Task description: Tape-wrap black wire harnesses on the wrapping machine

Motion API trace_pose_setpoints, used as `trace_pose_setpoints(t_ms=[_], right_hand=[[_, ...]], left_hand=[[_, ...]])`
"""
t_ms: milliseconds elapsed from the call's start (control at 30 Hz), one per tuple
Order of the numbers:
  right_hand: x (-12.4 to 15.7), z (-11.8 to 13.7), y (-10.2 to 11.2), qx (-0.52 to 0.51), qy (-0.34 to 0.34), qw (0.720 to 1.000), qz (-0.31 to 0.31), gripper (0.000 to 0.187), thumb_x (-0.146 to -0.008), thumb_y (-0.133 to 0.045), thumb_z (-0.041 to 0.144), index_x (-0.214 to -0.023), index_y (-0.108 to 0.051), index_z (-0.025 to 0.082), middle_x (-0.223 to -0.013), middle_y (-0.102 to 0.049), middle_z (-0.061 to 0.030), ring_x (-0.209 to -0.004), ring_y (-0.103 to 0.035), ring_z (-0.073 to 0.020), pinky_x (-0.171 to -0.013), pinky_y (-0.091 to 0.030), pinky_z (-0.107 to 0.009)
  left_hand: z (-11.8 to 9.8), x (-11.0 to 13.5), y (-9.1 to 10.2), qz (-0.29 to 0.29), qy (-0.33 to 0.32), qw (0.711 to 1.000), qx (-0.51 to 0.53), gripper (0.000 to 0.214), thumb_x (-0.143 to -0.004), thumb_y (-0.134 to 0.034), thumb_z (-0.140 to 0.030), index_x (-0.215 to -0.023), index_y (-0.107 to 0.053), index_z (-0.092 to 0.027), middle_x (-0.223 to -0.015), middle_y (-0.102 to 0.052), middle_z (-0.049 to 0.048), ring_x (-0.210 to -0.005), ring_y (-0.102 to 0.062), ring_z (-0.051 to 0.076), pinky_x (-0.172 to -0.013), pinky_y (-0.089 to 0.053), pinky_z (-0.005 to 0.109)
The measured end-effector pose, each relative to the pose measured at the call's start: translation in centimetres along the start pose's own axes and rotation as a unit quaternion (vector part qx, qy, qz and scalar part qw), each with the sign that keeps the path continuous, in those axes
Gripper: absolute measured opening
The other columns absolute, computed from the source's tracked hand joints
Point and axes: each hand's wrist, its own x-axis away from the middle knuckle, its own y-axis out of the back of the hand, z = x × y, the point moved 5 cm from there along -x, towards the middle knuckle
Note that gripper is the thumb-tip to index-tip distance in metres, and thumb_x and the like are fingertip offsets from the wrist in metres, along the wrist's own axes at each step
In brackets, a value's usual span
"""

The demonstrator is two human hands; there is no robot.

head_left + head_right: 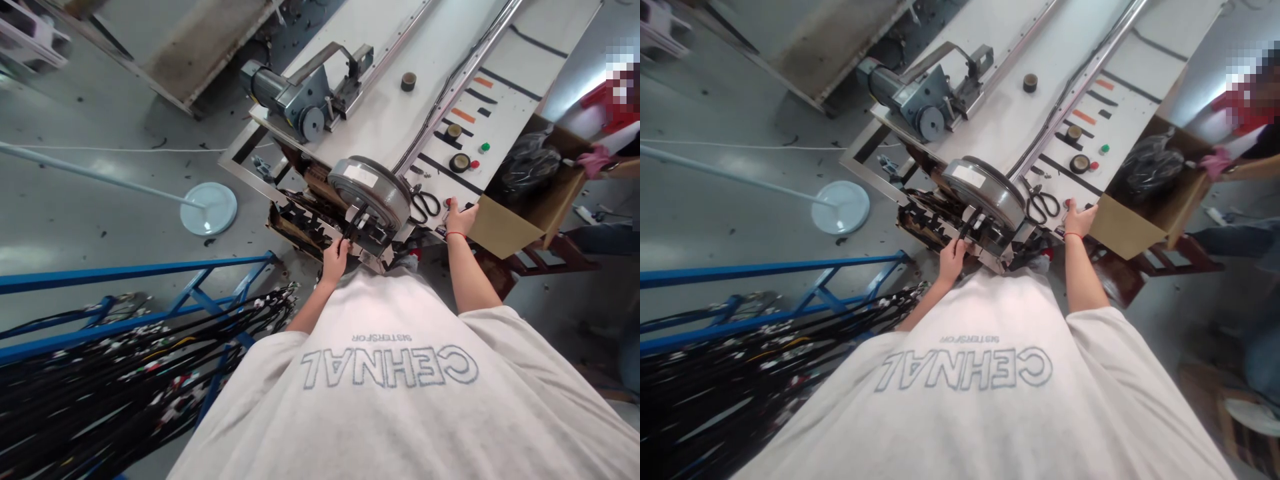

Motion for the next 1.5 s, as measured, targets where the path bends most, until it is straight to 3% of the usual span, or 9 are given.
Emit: trace_pose_setpoints(t_ms=[467, 733, 967, 1067, 1233, 1500], right_hand=[[-0.1, 0.1, -0.1, -0.001, 0.002, 1.000, 0.004, 0.084, -0.086, -0.061, 0.048, -0.146, -0.031, -0.003, -0.147, -0.042, -0.0298, -0.140, -0.040, -0.0324, -0.116, -0.031, -0.046], [0.1, 0.0, -0.1, 0.003, -0.003, 1.000, 0.005, 0.082, -0.087, -0.059, 0.050, -0.147, -0.031, 0.001, -0.147, -0.041, -0.0295, -0.141, -0.038, -0.0331, -0.116, -0.031, -0.050], [-0.1, 0.0, 0.0, -0.003, 0.010, 1.000, -0.006, 0.084, -0.086, -0.058, 0.058, -0.146, -0.033, 0.004, -0.148, -0.041, -0.0275, -0.141, -0.038, -0.0336, -0.115, -0.032, -0.051], [0.0, 0.2, 0.1, 0.008, 0.006, 1.000, 0.005, 0.085, -0.086, -0.060, 0.053, -0.147, -0.031, 0.002, -0.149, -0.040, -0.0282, -0.142, -0.037, -0.0329, -0.116, -0.032, -0.050], [0.0, 0.4, 0.2, 0.012, 0.001, 1.000, 0.017, 0.085, -0.087, -0.059, 0.051, -0.148, -0.027, 0.001, -0.150, -0.037, -0.0284, -0.143, -0.035, -0.0321, -0.116, -0.031, -0.049], [-0.4, -0.2, -0.1, -0.008, 0.006, 1.000, 0.005, 0.087, -0.084, -0.062, 0.054, -0.147, -0.032, 0.003, -0.147, -0.043, -0.0272, -0.139, -0.041, -0.0332, -0.115, -0.031, -0.050]], left_hand=[[-0.8, -1.7, 0.2, 0.012, -0.014, 0.999, -0.038, 0.038, -0.096, -0.046, -0.048, -0.079, -0.061, -0.017, -0.066, -0.064, 0.0030, -0.062, -0.058, 0.016, -0.064, -0.042, 0.026], [-0.8, -1.7, 0.0, 0.034, -0.014, 0.999, -0.026, 0.037, -0.096, -0.045, -0.048, -0.082, -0.062, -0.018, -0.062, -0.061, 0.0007, -0.059, -0.056, 0.016, -0.064, -0.042, 0.026], [1.0, -0.5, 0.1, 0.092, 0.017, 0.996, 0.012, 0.036, -0.095, -0.047, -0.051, -0.100, -0.061, -0.019, -0.083, -0.071, 0.0051, -0.081, -0.067, 0.019, -0.083, -0.048, 0.029], [1.9, 0.1, 0.7, 0.099, 0.028, 0.995, 0.010, 0.035, -0.095, -0.048, -0.051, -0.095, -0.061, -0.018, -0.087, -0.072, 0.0062, -0.085, -0.068, 0.019, -0.086, -0.048, 0.030], [1.4, 0.3, 0.6, 0.105, 0.025, 0.994, 0.031, 0.046, -0.095, -0.041, -0.059, -0.080, -0.059, -0.019, -0.079, -0.069, 0.0060, -0.078, -0.064, 0.017, -0.082, -0.049, 0.029], [-0.6, -2.5, -0.1, 0.046, 0.014, 0.998, 0.039, 0.057, -0.096, -0.034, -0.066, -0.076, -0.058, -0.019, -0.060, -0.058, 0.0026, -0.058, -0.057, 0.016, -0.064, -0.047, 0.029]])
